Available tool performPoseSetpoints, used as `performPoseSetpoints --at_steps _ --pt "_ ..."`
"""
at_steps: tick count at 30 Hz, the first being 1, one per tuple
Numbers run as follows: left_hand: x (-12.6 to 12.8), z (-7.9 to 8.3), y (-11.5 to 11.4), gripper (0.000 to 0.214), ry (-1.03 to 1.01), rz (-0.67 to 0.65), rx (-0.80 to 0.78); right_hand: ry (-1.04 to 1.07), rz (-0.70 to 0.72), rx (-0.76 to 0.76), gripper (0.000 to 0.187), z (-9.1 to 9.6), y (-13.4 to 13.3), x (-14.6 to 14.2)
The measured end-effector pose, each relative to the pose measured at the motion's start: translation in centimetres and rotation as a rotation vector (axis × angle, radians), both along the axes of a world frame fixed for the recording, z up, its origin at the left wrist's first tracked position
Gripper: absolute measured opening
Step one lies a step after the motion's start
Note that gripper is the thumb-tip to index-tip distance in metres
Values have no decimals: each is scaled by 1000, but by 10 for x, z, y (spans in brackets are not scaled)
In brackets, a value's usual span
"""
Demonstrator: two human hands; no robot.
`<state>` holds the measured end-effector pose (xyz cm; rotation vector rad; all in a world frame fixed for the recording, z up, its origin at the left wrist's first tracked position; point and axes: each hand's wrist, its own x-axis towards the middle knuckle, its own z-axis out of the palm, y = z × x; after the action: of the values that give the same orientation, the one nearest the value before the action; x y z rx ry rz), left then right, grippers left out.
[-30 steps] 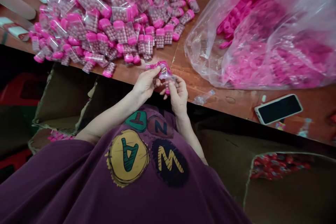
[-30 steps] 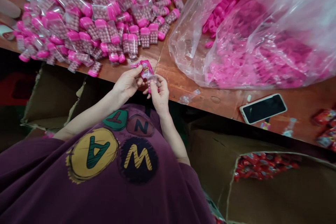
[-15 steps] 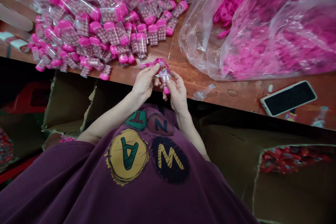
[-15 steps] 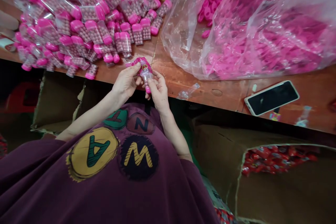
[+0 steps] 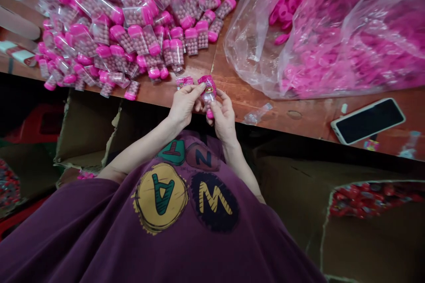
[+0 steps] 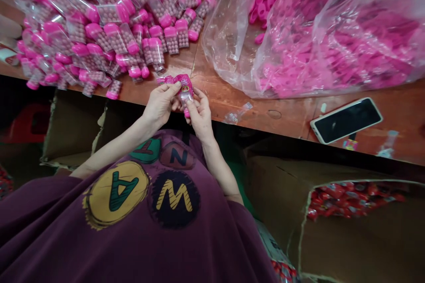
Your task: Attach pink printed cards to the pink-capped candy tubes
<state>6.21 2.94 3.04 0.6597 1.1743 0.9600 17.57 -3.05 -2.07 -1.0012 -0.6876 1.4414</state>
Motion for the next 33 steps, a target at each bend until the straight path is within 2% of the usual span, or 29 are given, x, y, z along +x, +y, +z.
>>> performPoseSetpoints --at_steps 3,8,17,23,28,33 --pt "-2 0 -3 40 -23 -57 20 -30 -21 1 57 -1 -1 -1" --pt "-3 4 -9 25 4 -180 14 -118 -44 9 57 -4 -5 -1" --pt "-2 4 -14 15 -1 -157 -47 -137 -49 34 58 -9 -6 -3" --pt "-7 4 -14 24 -11 -83 -25 -53 56 21 63 -14 -12 2" --pt "-7 0 -22 22 -38 -131 -45 -126 9 25 62 -18 -13 -4" --pt "-7 -2 -26 26 -42 -148 -69 -123 20 11 61 -18 -13 -5"
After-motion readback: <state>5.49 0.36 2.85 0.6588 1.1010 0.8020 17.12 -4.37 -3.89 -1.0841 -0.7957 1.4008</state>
